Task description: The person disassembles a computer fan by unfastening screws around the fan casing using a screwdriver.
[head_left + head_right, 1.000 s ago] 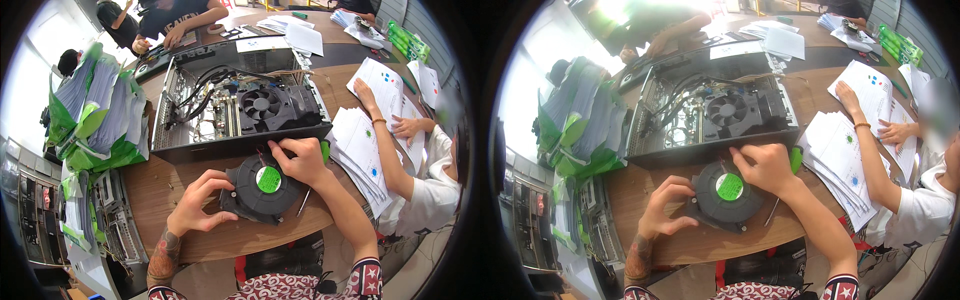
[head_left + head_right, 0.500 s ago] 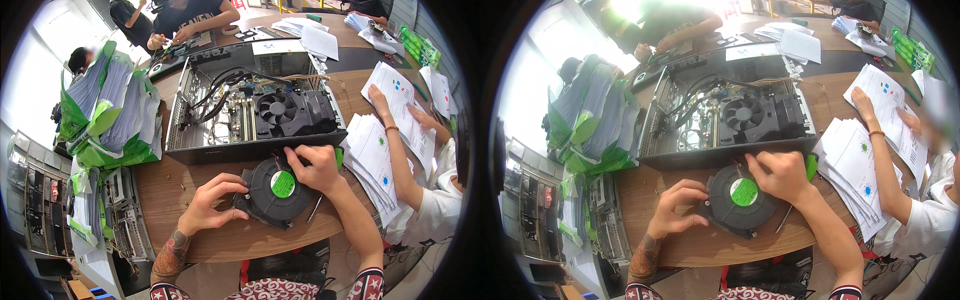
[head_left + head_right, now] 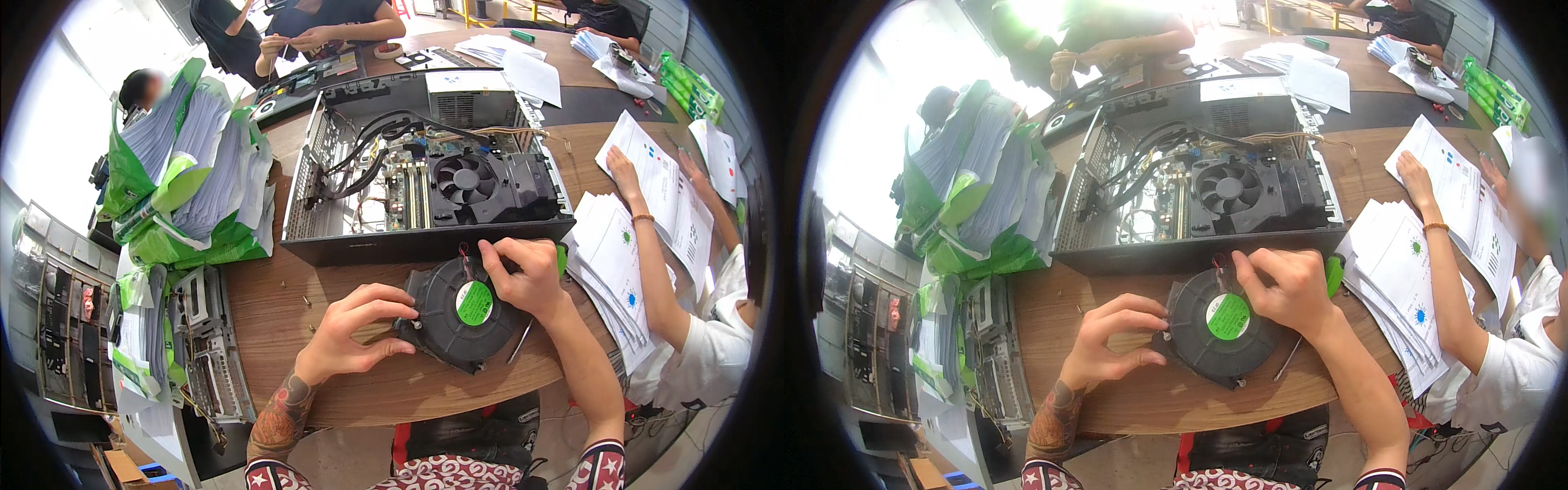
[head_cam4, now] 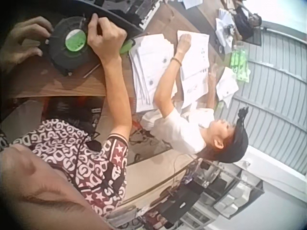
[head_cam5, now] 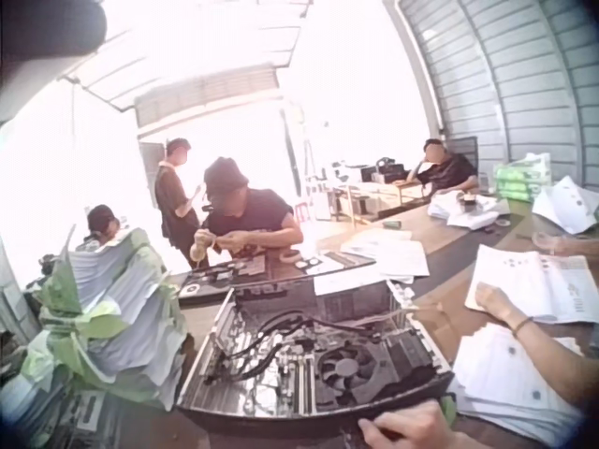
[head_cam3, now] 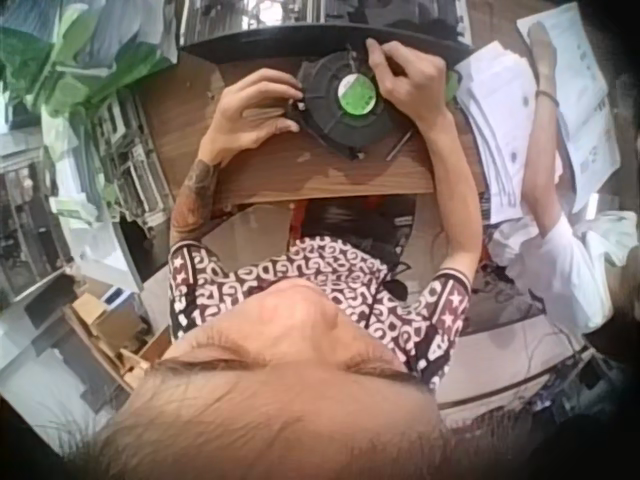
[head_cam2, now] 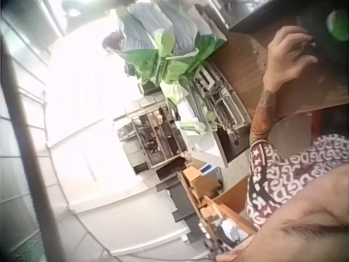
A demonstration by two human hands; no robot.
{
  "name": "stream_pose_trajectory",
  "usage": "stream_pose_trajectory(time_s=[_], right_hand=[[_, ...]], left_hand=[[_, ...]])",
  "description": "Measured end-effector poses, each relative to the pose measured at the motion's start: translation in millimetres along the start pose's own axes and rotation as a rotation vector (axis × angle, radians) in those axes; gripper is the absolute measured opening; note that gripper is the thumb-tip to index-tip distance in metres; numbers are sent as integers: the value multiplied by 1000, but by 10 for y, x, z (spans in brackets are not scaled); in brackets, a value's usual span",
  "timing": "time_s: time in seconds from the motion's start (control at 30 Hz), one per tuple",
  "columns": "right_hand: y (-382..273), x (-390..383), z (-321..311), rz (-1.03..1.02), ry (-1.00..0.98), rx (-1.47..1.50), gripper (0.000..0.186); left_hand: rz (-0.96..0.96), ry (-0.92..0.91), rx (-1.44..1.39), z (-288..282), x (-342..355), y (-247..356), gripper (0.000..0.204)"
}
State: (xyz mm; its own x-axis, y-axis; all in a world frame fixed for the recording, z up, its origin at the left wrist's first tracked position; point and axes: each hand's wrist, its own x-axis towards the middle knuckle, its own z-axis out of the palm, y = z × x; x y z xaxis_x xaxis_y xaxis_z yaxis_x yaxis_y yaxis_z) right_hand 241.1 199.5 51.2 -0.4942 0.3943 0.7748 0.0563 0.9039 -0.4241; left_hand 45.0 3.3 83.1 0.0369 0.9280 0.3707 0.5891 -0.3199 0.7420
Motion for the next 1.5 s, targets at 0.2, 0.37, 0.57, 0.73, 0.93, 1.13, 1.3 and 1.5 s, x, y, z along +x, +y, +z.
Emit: stream_pose_trajectory(time_s=[0.2, 0.37, 0.57, 0.73, 0.93, 1.13, 1.3, 1.5], right_hand=[[41, -29, 5, 6, 3, 26, 21], [2, 8, -24, 1, 22, 7, 23], [-22, 25, -43, 9, 35, -22, 24], [-31, 19, -43, 41, 31, -28, 24], [-20, 3, -26, 66, 35, -21, 24], [-14, 6, -11, 66, 29, 0, 24], [0, 7, -9, 62, 17, 41, 23], [26, -21, 22, 43, 8, 40, 21]], left_hand=[[-37, -9, -41, 14, 9, -6, 44], [-67, 1, -79, 21, 27, 32, 44], [-94, -3, -92, 19, 16, 31, 43], [-64, -17, -100, 6, 30, 11, 38], [-256, -55, -240, 36, -24, 14, 34], [-263, 15, -356, 92, -40, -49, 28], [-205, 26, -356, 93, -37, -84, 28], [-103, 41, -166, 81, -28, -86, 28]])
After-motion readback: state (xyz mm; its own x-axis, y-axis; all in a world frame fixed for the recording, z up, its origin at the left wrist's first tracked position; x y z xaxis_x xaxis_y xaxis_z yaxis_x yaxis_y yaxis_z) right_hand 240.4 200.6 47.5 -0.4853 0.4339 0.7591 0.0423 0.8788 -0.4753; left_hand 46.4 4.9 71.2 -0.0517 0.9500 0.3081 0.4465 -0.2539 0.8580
